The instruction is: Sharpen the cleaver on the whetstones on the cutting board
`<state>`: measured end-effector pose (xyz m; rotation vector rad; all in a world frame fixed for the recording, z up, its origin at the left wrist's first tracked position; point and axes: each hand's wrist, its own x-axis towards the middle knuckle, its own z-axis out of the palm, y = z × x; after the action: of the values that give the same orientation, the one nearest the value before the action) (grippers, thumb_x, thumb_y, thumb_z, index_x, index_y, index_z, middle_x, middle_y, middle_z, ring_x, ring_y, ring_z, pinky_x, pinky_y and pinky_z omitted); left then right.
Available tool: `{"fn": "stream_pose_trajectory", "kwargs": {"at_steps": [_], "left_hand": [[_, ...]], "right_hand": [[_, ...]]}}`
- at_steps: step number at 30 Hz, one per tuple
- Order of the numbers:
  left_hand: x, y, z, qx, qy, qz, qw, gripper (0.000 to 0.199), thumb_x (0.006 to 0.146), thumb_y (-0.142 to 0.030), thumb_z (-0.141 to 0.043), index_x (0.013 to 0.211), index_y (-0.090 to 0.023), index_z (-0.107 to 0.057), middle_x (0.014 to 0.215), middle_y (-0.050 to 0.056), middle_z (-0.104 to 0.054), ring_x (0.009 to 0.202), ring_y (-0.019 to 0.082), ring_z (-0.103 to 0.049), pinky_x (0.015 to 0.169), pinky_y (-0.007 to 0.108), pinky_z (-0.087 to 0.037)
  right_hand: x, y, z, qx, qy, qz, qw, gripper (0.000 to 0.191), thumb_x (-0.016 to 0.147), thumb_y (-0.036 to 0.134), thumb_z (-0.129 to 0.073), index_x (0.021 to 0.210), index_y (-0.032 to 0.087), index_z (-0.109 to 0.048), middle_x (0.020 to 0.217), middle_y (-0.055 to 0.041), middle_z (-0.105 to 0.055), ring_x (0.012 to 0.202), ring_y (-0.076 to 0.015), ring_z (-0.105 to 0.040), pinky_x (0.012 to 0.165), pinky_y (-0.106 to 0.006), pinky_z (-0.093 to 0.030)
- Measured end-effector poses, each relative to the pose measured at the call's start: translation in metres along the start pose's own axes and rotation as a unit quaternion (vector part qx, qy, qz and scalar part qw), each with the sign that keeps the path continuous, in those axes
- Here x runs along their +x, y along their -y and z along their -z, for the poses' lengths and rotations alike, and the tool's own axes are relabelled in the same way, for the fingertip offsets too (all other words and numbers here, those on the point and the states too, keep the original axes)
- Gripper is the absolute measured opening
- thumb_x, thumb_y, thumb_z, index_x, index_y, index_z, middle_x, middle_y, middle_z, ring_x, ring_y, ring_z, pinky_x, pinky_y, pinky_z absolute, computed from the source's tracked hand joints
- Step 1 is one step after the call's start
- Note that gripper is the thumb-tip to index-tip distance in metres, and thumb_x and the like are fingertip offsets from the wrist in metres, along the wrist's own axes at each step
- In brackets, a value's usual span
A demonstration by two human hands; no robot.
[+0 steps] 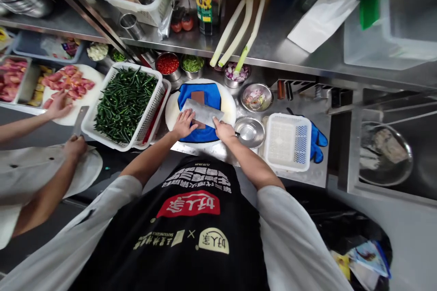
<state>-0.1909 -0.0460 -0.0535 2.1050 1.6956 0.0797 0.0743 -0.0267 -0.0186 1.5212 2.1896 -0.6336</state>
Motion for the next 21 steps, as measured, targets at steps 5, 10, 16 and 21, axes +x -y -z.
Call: {"fn": "stream_pose_trajectory", "kwargs": {"at_steps": [5,10,16,21], "left_hand": [[-0.054,-0.018,-0.015,-0.017,-0.003,-0.022,1.0,0.072,0.103,-0.057,-0.048,0.16,-0.014,-0.051,0.172,0.016,-0.035,0.162,0.035,-0.029,0.133,0.053,-0.019],[-0.081,-0.028,-0.021,-0.034,0.019,-0.048,0.998,0.073,0.102,-0.06,-0.049,0.159,-0.016,-0.053,0.172,0.016,-0.035,0.161,0.035,-0.031,0.134,0.051,-0.018],[-0.003,0.003,0.004,-0.032,-0.005,-0.025,0.999,0.079,0.1,-0.061,-0.052,0.162,-0.012,-0.049,0.174,0.015,-0.03,0.162,0.036,-0.027,0.134,0.053,-0.014],[-0.065,-0.017,-0.018,-0.045,0.011,-0.057,0.997,0.077,0.102,-0.062,-0.049,0.162,-0.014,-0.05,0.174,0.014,-0.031,0.162,0.034,-0.03,0.134,0.051,-0.015]], "right_hand": [[-0.044,-0.006,-0.026,-0.007,0.042,0.021,0.999,0.072,0.107,0.038,-0.05,0.172,0.022,-0.025,0.131,-0.0199,-0.069,0.109,-0.0321,-0.073,0.093,-0.041,-0.055],[-0.062,-0.022,-0.031,-0.006,0.086,0.036,0.996,0.068,0.107,0.038,-0.053,0.17,0.023,-0.032,0.128,-0.0192,-0.072,0.107,-0.0334,-0.074,0.093,-0.043,-0.055],[0.004,-0.014,0.011,0.004,0.023,0.008,1.0,0.077,0.104,0.031,-0.053,0.173,0.021,-0.021,0.126,-0.0192,-0.073,0.113,-0.0344,-0.073,0.098,-0.044,-0.053],[-0.052,-0.013,-0.019,-0.016,0.083,0.013,0.996,0.07,0.105,0.034,-0.053,0.17,0.02,-0.03,0.122,-0.0179,-0.075,0.106,-0.0335,-0.075,0.09,-0.041,-0.055]]}}
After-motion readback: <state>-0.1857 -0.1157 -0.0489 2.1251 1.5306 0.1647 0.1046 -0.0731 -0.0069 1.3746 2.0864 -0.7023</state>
